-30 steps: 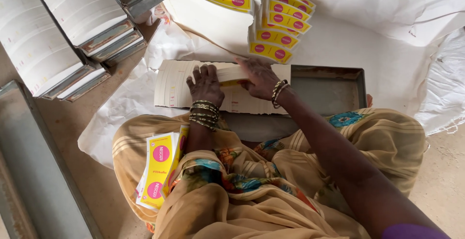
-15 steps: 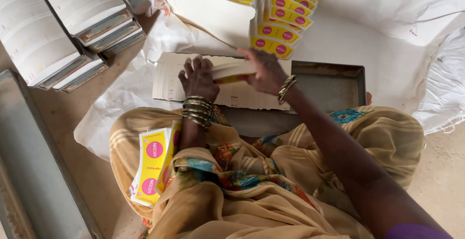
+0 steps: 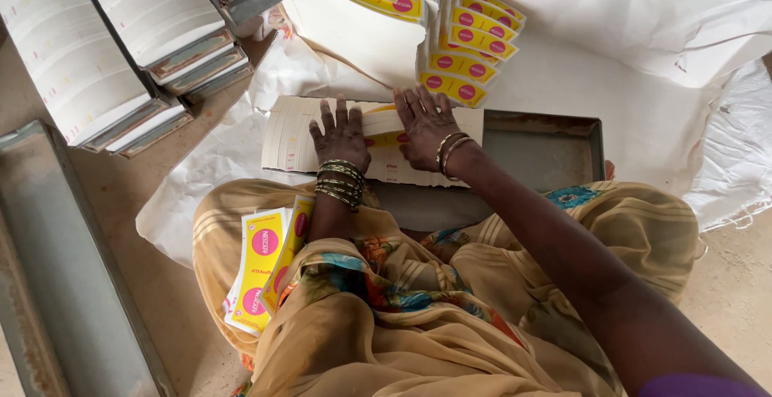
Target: Stacking and organizing coffee product labels into bundles.
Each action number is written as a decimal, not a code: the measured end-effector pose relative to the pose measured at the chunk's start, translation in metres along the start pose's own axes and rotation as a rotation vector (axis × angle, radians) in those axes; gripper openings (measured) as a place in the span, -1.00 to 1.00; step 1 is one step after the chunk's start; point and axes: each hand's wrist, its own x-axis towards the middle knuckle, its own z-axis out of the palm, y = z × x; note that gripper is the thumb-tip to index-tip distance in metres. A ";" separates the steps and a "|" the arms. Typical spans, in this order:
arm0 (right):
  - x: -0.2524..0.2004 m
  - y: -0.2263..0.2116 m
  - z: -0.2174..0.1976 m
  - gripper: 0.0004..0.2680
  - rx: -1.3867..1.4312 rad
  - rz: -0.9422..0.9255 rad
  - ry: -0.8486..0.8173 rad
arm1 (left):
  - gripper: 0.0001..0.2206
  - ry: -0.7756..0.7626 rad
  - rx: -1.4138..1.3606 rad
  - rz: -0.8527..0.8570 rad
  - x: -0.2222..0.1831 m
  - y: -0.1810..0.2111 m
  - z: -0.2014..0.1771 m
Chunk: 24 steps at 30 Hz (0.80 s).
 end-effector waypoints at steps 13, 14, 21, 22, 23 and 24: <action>-0.004 0.043 0.038 -0.47 0.604 -0.018 0.230 | -0.51 0.274 -0.924 0.373 -0.026 0.043 -0.126; -0.001 0.044 0.046 -0.45 0.579 -0.029 0.259 | -0.53 0.233 -0.932 0.299 -0.025 0.041 -0.125; -0.081 0.047 -0.054 -0.57 0.636 0.034 0.335 | -0.61 0.078 -1.263 0.372 -0.033 0.048 -0.145; -0.107 0.052 -0.075 -0.57 0.631 0.049 0.335 | -0.61 0.067 -1.272 0.379 -0.040 0.064 -0.145; -0.137 0.056 -0.095 -0.60 0.713 0.069 0.370 | -0.60 0.017 -1.444 0.532 -0.047 0.081 -0.143; -0.167 0.060 -0.116 -0.62 0.795 0.088 0.406 | -0.58 -0.040 -1.614 0.687 -0.056 0.100 -0.142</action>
